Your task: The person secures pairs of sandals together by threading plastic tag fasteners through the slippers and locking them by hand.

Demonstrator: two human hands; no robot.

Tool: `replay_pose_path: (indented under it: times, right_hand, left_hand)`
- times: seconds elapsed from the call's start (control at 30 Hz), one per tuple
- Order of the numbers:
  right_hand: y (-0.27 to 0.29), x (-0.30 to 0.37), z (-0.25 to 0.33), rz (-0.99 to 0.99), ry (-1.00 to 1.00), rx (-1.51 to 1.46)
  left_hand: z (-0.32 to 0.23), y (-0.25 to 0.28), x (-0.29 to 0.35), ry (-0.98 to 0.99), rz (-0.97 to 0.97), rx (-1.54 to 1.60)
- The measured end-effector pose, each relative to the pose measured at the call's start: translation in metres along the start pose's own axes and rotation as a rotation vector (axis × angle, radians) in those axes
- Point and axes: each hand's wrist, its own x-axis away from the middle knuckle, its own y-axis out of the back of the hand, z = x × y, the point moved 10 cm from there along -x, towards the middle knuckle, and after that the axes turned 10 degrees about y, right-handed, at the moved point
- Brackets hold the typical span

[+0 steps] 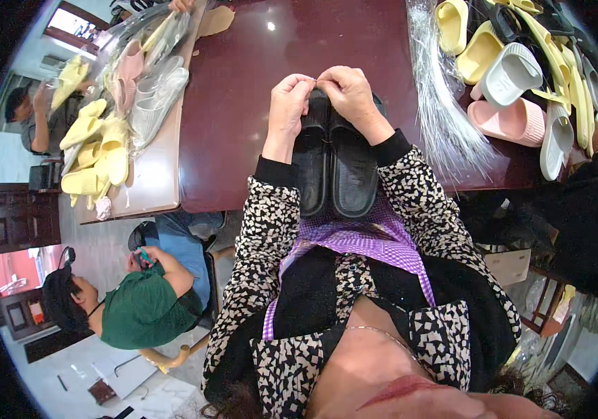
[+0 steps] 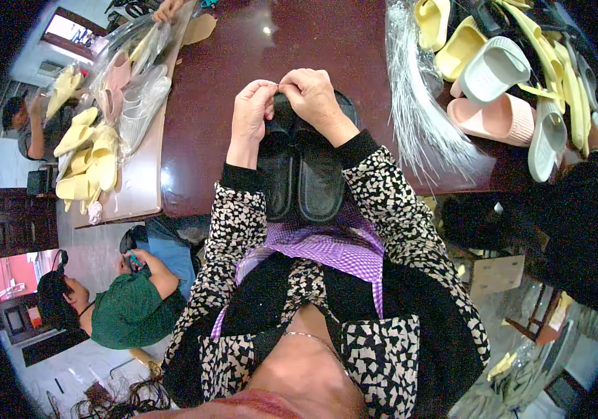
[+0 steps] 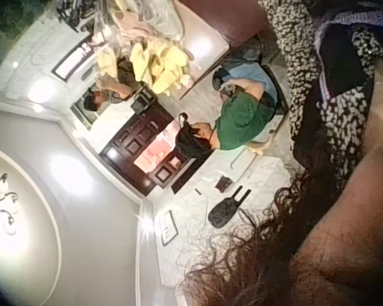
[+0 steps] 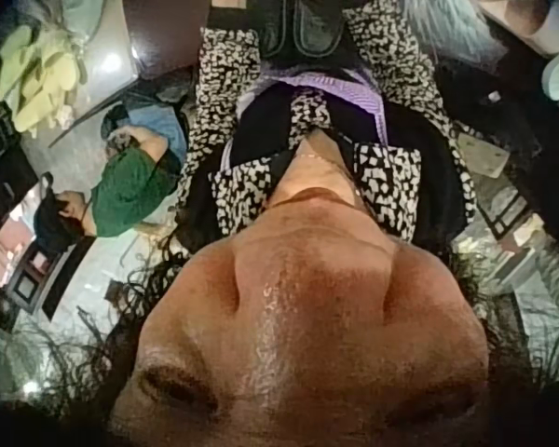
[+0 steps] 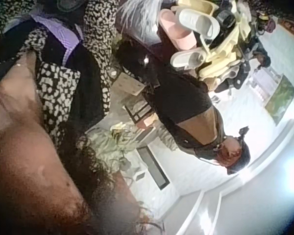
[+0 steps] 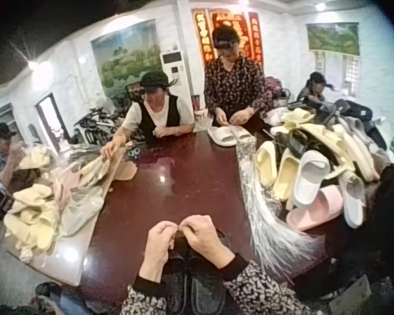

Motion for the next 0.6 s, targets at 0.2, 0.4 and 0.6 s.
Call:
replay_pose_path:
  times: [0.2, 0.4, 0.6]
  right_hand:
    - [-0.003, 0.004, 0.001, 0.054, 0.008, 0.092]
    - [-0.003, 0.003, -0.006, 0.036, -0.025, 0.052]
    - [0.029, -0.008, 0.018, -0.035, 0.054, 0.085]
  left_hand:
    - [0.008, 0.002, -0.005, 0.079, 0.063, 0.033]
    - [0.011, 0.000, -0.008, 0.076, 0.053, 0.025]
    - [-0.003, 0.027, -0.005, -0.035, -0.044, 0.083]
